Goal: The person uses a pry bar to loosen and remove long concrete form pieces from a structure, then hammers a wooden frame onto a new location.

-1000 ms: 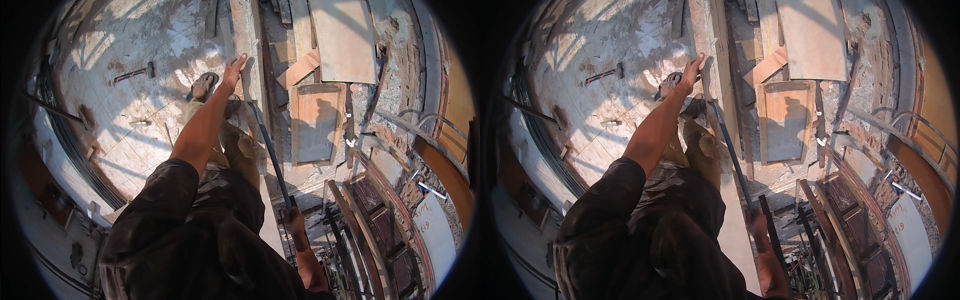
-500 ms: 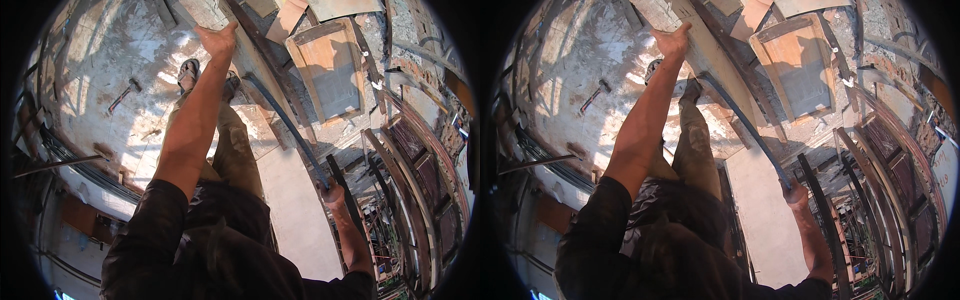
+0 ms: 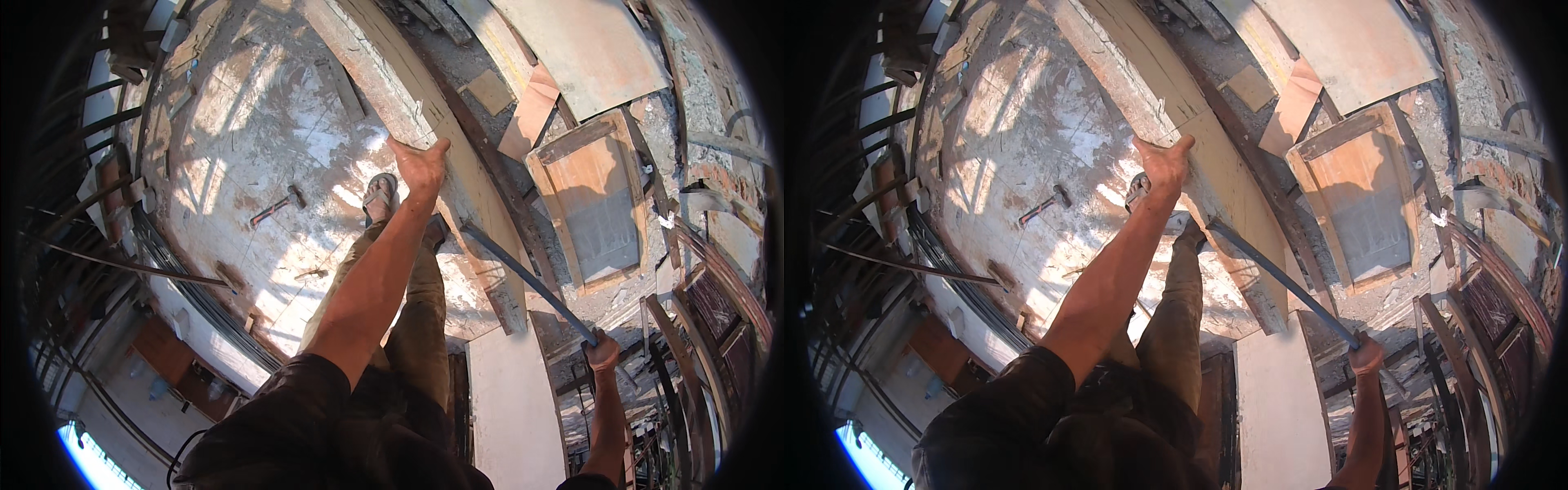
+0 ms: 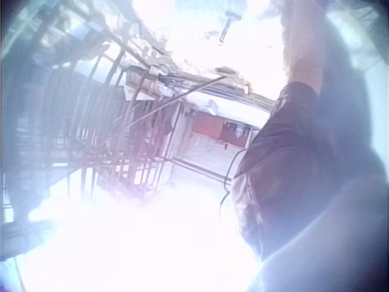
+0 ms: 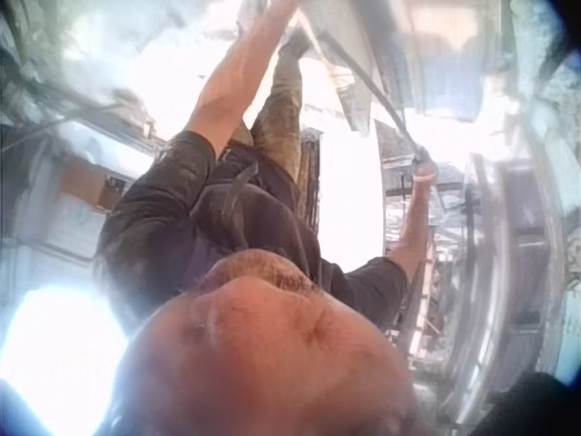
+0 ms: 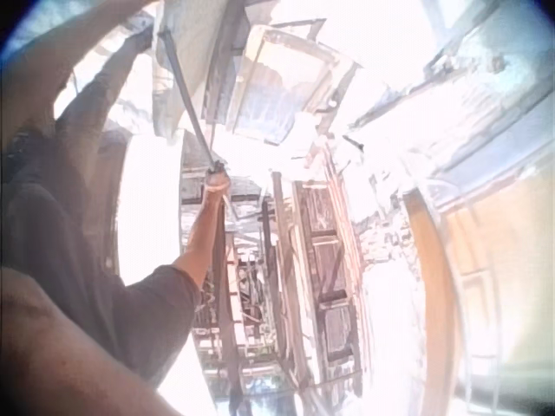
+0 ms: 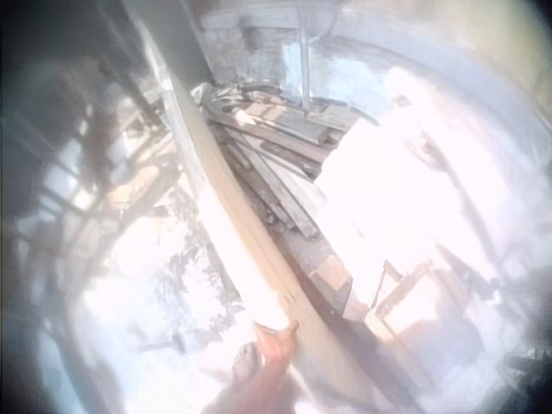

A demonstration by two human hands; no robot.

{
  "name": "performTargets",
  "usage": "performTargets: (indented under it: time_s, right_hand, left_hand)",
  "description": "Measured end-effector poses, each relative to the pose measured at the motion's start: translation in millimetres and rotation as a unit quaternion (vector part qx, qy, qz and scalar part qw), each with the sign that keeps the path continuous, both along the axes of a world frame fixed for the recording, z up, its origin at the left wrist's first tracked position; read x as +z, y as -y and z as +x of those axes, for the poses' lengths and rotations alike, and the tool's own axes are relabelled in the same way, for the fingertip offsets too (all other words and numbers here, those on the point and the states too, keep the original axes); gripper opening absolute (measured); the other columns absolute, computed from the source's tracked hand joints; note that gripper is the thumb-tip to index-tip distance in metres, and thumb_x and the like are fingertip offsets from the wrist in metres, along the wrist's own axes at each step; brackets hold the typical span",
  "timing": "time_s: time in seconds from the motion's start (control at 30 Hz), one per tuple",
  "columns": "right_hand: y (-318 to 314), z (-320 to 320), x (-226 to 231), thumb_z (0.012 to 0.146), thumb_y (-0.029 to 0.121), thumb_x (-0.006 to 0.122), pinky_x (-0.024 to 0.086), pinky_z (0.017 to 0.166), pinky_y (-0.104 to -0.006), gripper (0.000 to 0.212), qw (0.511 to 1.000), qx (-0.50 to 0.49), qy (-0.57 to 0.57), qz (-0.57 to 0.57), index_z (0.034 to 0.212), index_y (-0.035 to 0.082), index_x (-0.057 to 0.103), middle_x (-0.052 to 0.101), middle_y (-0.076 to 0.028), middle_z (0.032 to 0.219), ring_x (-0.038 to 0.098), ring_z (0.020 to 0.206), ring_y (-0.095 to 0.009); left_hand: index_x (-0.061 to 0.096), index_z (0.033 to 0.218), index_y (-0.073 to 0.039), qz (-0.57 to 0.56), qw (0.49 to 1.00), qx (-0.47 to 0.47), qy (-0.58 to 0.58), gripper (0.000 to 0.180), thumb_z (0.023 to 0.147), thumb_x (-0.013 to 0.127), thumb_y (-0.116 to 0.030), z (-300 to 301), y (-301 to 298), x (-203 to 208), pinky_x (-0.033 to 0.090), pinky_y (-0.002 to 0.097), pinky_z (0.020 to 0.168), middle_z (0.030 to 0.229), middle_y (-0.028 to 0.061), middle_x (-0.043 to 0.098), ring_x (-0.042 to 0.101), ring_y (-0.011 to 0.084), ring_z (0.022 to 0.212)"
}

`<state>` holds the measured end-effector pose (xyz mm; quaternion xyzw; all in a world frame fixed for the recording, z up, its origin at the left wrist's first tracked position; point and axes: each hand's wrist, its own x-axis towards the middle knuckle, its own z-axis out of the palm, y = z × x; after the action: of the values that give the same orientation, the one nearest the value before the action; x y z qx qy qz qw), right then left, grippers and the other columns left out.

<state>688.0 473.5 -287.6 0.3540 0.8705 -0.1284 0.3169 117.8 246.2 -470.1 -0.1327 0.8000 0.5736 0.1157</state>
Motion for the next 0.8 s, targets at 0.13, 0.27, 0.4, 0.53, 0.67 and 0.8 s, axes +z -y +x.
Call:
performTargets:
  time_s: [0.13, 0.27, 0.4, 0.53, 0.67, 0.8]
  right_hand:
    - [20.6, 11.6, -20.0, 0.090, 0.024, 0.070, 0.053, 0.062, -0.0546, 0.015, 0.998, -0.032, -0.042, 0.017, 0.084, 0.010, 0.067, 0.068, -0.020, 0.072, 0.068, 0.069, -0.045]
    - [32.1, 6.9, -40.1, 0.097, 0.022, 0.064, 0.052, 0.062, -0.0557, 0.019, 0.999, -0.038, 0.005, 0.035, 0.083, 0.009, 0.064, 0.068, -0.019, 0.072, 0.068, 0.069, -0.045]
    - [29.6, -9.8, -63.0, 0.101, 0.025, 0.061, 0.052, 0.065, -0.0543, 0.024, 0.996, -0.078, -0.015, 0.042, 0.083, 0.009, 0.063, 0.069, -0.018, 0.075, 0.069, 0.074, -0.044]
    - [35.6, -1.4, -80.3, 0.097, 0.022, 0.063, 0.052, 0.067, -0.0539, 0.019, 0.994, -0.101, -0.029, 0.021, 0.084, 0.009, 0.064, 0.069, -0.017, 0.078, 0.069, 0.076, -0.043]
    - [40.0, -8.3, -111.3, 0.090, 0.016, 0.068, 0.053, 0.073, -0.0539, 0.009, 0.991, -0.129, 0.027, 0.014, 0.087, 0.008, 0.064, 0.070, -0.018, 0.082, 0.070, 0.084, -0.043]
    - [50.9, -0.9, -163.5, 0.094, 0.018, 0.064, 0.054, 0.075, -0.0556, 0.011, 0.991, -0.100, 0.085, -0.019, 0.091, 0.007, 0.063, 0.071, -0.021, 0.084, 0.070, 0.088, -0.045]
  left_hand:
    - [0.017, 0.151, 0.004, 0.203, 0.977, 0.027, 0.066, 0.111, 0.070, 0.091, -0.011, 4.5, 4.9, 11.6, 0.038, 0.0357, 0.113, 0.144, 0.0229, 0.044, 0.045, 0.0264, 0.130]
    - [0.022, 0.147, 0.000, 0.017, 0.997, -0.008, 0.078, 0.099, 0.072, 0.087, -0.009, 5.0, 5.4, 32.1, 0.045, 0.0363, 0.105, 0.135, 0.0201, 0.053, 0.054, 0.0263, 0.118]
    - [0.028, 0.138, -0.003, 0.045, 0.996, -0.008, 0.080, 0.084, 0.074, 0.083, -0.004, -1.2, 4.9, 32.9, 0.048, 0.0356, 0.100, 0.131, 0.0184, 0.056, 0.057, 0.0251, 0.111]
    - [0.026, 0.141, 0.001, 0.032, 0.995, -0.011, 0.095, 0.094, 0.072, 0.087, -0.018, 0.0, 5.7, 35.4, 0.047, 0.0396, 0.104, 0.135, 0.0241, 0.054, 0.059, 0.0322, 0.116]
    - [0.022, 0.145, 0.006, -0.076, 0.992, -0.022, 0.094, 0.104, 0.071, 0.088, -0.026, -3.8, 24.5, 26.5, 0.044, 0.0419, 0.108, 0.137, 0.0283, 0.053, 0.058, 0.0373, 0.120]
    - [0.022, 0.147, 0.007, -0.066, 0.990, -0.044, 0.118, 0.106, 0.071, 0.089, -0.027, -3.1, 29.3, 23.0, 0.041, 0.0418, 0.111, 0.137, 0.0289, 0.053, 0.055, 0.0372, 0.125]
